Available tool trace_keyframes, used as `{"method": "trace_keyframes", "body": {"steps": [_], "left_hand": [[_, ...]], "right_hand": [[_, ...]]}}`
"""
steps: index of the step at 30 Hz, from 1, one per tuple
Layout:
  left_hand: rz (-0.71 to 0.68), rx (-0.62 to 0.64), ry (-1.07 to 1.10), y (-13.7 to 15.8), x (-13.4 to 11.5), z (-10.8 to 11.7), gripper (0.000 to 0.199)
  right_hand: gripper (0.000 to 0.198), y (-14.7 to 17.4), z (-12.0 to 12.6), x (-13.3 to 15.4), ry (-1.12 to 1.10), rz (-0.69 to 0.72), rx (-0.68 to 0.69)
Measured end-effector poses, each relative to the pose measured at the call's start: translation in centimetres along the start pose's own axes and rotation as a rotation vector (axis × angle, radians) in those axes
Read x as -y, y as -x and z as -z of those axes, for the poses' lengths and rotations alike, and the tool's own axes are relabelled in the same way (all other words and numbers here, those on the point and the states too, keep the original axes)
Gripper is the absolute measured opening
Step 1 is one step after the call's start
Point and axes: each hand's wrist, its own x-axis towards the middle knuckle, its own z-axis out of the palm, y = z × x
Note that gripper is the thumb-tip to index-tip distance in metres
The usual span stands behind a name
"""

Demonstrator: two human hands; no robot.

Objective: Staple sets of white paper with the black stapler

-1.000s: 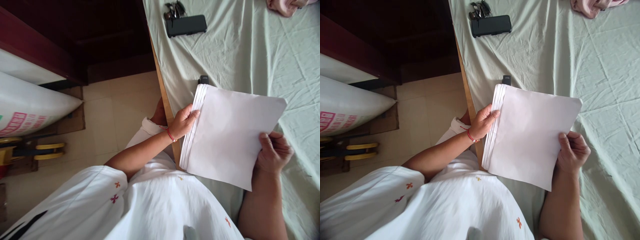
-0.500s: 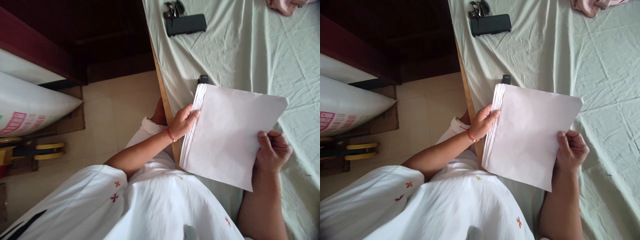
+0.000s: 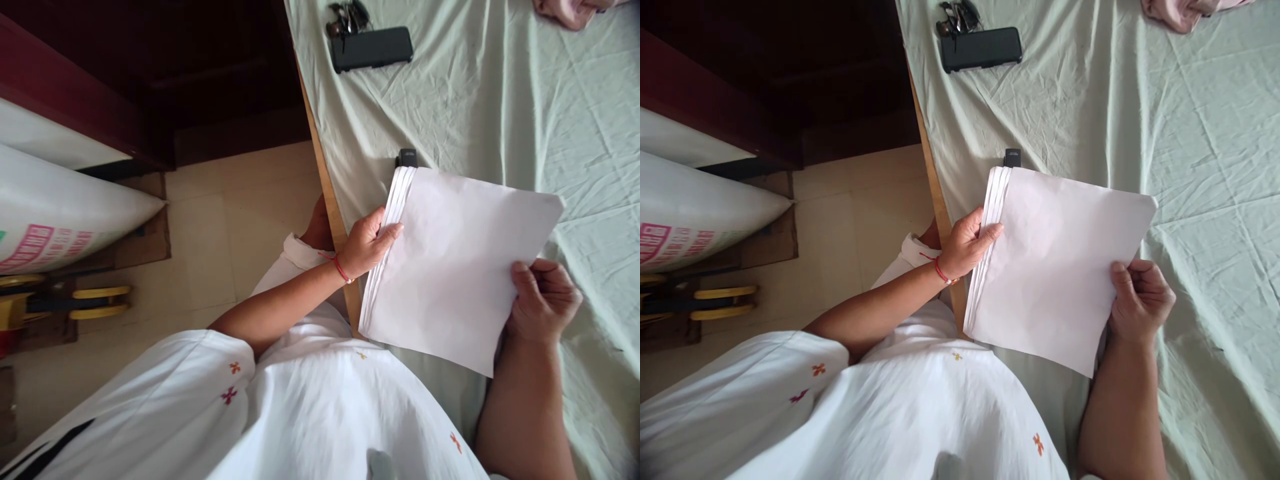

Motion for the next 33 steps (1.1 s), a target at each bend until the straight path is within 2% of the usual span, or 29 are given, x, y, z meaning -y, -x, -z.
{"method": "trace_keyframes", "body": {"steps": [8, 16, 23, 28, 33], "left_hand": [[-0.004, 0.006, 0.005, 0.0, 0.2, 0.0, 0.041], [-0.012, 0.002, 0.077, -0.1, 0.5, -0.1, 0.043], [0.005, -0.019, 0.155, -0.2, 0.7, -0.1, 0.044], [0.033, -0.009, 0.179, -0.1, 0.8, -0.1, 0.045], [0.039, -0.013, 0.179, -0.1, 0.8, -0.1, 0.045]], "right_hand": [[0.03, 0.2, -0.1, -0.1, 0.011, 0.013, 0.031], [0.045, -0.1, 0.2, -0.9, 0.07, 0.047, 0.067], [0.044, 0.0, 0.2, -0.6, 0.129, 0.015, 0.053], [0.046, -0.2, 0.4, -0.8, 0.032, -0.018, 0.103], [0.039, 0.1, 0.3, -0.5, -0.013, -0.066, 0.137]]}}
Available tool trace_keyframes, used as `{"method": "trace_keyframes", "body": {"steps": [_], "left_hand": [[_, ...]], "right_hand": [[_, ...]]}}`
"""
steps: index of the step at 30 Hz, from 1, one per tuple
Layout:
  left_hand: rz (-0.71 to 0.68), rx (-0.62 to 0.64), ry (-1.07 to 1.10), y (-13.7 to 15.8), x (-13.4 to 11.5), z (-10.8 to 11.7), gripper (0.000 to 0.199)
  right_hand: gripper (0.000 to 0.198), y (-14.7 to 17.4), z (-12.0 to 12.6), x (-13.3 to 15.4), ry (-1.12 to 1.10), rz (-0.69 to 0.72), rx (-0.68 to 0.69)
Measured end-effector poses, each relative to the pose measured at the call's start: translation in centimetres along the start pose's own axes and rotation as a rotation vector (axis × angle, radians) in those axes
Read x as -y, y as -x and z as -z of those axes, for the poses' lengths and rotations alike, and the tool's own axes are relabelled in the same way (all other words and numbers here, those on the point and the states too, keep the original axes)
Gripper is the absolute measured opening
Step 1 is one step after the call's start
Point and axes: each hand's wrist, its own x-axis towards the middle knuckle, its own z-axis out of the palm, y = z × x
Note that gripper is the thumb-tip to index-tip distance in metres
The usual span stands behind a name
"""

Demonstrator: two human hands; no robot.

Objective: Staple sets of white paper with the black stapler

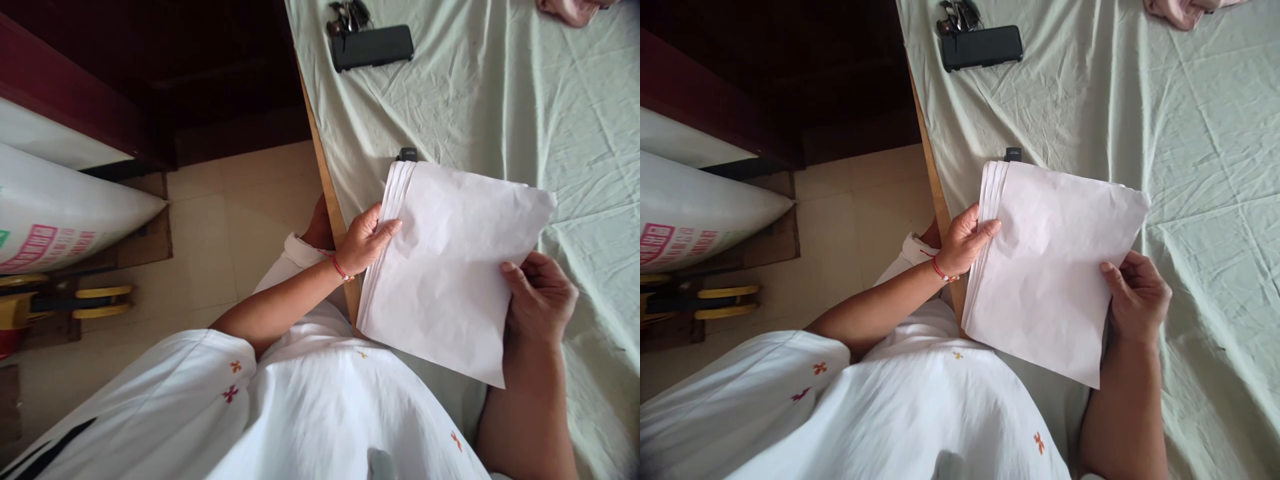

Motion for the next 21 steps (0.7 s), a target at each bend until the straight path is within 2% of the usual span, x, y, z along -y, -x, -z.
{"method": "trace_keyframes", "body": {"steps": [5, 9, 13, 21], "left_hand": [[-0.013, 0.021, 0.029, -0.1, -0.1, 0.0, 0.045], [-0.008, 0.031, 0.049, 0.0, 0.1, 0.1, 0.046], [0.015, 0.008, 0.042, 0.1, 0.5, 0.1, 0.048], [-0.022, -0.024, -0.027, 0.1, 0.2, 0.1, 0.047]], "right_hand": [[0.036, 0.6, -0.5, 1.2, 0.029, -0.012, 0.004], [0.051, 0.4, -0.2, 0.7, 0.078, 0.041, 0.068], [0.06, -0.1, 0.4, -0.5, 0.019, 0.046, 0.111], [0.034, -0.1, 0.6, -0.5, -0.058, -0.063, 0.074]]}}
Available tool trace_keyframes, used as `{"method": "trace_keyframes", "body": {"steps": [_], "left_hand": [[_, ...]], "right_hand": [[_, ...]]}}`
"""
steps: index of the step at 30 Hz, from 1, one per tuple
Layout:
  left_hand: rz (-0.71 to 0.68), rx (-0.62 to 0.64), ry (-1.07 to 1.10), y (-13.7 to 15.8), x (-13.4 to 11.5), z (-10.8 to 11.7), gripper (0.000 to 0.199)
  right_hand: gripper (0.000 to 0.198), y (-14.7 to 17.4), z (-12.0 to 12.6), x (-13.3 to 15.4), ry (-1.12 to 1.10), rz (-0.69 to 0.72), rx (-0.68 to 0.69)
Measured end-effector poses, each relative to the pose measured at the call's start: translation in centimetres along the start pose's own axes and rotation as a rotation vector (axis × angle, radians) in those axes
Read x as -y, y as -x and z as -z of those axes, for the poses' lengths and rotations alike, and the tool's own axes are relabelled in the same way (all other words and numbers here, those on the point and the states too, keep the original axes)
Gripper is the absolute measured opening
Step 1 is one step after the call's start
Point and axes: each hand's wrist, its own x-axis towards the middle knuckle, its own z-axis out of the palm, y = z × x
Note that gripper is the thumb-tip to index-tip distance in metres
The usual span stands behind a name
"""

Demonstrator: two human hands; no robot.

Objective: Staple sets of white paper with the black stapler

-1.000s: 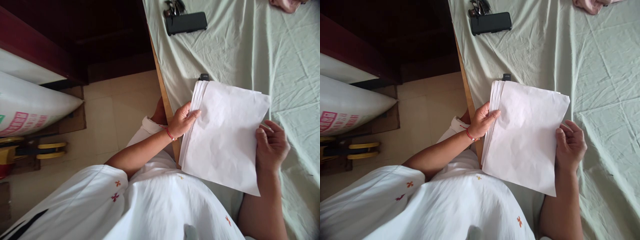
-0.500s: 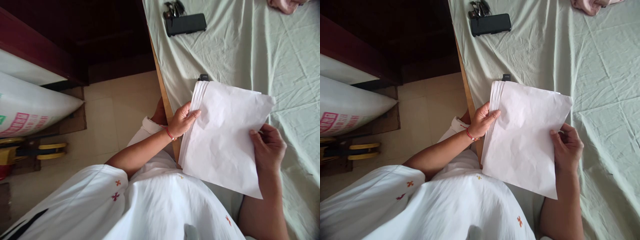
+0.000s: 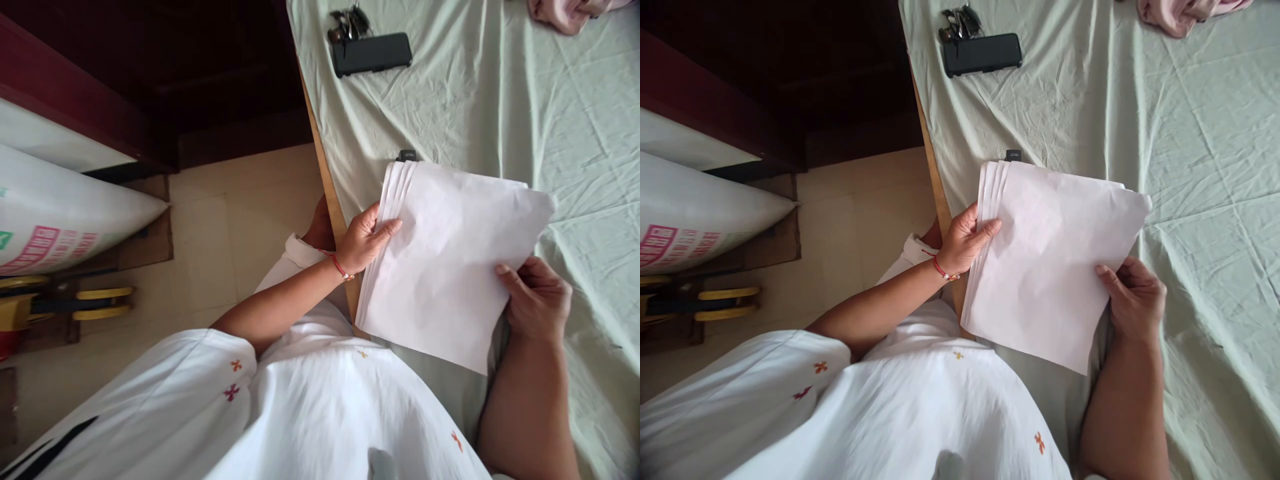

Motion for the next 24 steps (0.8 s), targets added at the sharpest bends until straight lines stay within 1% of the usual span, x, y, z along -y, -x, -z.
{"method": "trace_keyframes", "body": {"steps": [3, 6, 10, 13, 18, 21, 24], "left_hand": [[0.007, 0.013, -0.038, 0.0, -0.1, 0.0, 0.045], [0.035, 0.025, 0.03, 0.0, 0.1, 0.0, 0.045], [0.084, 0.027, 0.08, 0.0, 0.5, 0.1, 0.046], [0.105, -0.012, 0.12, 0.0, 0.8, 0.1, 0.044], [0.139, -0.1, 0.223, 0.2, 1.5, 0.0, 0.042], [0.128, -0.112, 0.205, 0.3, 1.6, 0.0, 0.041], [0.124, -0.068, 0.154, 0.3, 1.2, 0.1, 0.041]], "right_hand": [[0.03, 0.4, -0.4, 0.4, -0.014, -0.014, -0.041], [0.032, 0.5, -0.7, 0.7, -0.033, -0.011, -0.076], [0.029, 0.1, -1.0, 0.5, -0.064, 0.024, -0.106], [0.027, -0.1, -1.0, 0.4, -0.078, 0.047, -0.117], [0.027, 0.0, -0.9, 0.6, -0.063, 0.039, -0.118], [0.026, 0.3, -1.0, 0.7, -0.048, 0.039, -0.121], [0.025, 0.5, -1.1, 0.8, -0.017, 0.04, -0.119]]}}
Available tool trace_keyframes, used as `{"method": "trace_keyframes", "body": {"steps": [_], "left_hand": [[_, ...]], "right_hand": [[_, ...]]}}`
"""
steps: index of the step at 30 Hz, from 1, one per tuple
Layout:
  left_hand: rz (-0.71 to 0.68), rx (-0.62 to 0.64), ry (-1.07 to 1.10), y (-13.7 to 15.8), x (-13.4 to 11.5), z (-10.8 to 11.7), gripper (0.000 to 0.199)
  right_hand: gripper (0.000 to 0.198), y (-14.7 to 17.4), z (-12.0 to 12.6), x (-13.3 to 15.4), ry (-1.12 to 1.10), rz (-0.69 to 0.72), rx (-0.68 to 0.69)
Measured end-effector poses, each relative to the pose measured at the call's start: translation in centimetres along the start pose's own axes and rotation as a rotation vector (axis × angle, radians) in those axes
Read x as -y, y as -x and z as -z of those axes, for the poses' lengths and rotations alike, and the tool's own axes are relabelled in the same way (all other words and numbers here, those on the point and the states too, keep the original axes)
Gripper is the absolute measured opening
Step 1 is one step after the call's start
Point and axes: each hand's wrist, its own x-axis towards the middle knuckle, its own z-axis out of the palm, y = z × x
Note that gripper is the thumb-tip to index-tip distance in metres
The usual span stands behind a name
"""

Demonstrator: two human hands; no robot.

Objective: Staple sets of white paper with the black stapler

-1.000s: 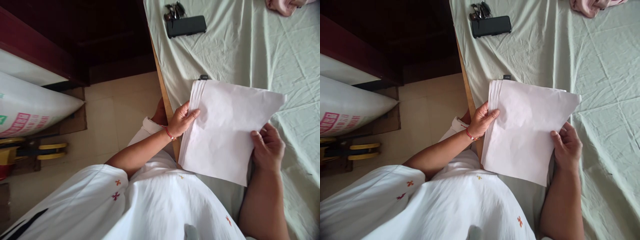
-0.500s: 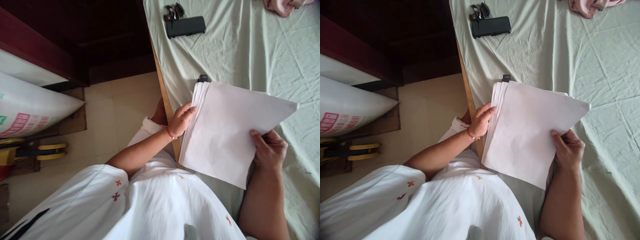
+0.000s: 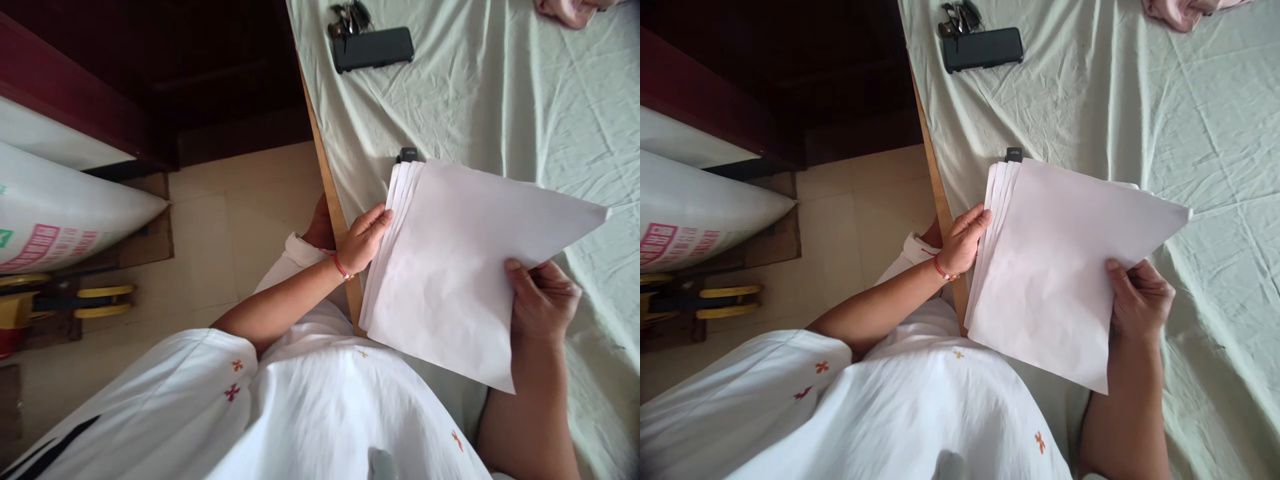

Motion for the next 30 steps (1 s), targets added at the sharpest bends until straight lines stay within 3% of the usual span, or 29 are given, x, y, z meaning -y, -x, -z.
{"method": "trace_keyframes", "body": {"steps": [7, 17, 30], "left_hand": [[-0.014, 0.098, -0.038, -0.2, -1.2, -0.1, 0.046], [0.026, 0.095, 0.024, -0.2, -1.3, -0.2, 0.05], [0.045, 0.092, 0.044, 0.0, -1.1, -0.3, 0.044]], "right_hand": [[0.019, 0.0, 0.0, 0.5, 0.103, 0.043, 0.023], [0.024, -0.7, -0.1, -1.3, -0.003, 0.136, -0.009], [0.021, -0.5, -0.2, -1.1, -0.022, 0.155, -0.008]]}}
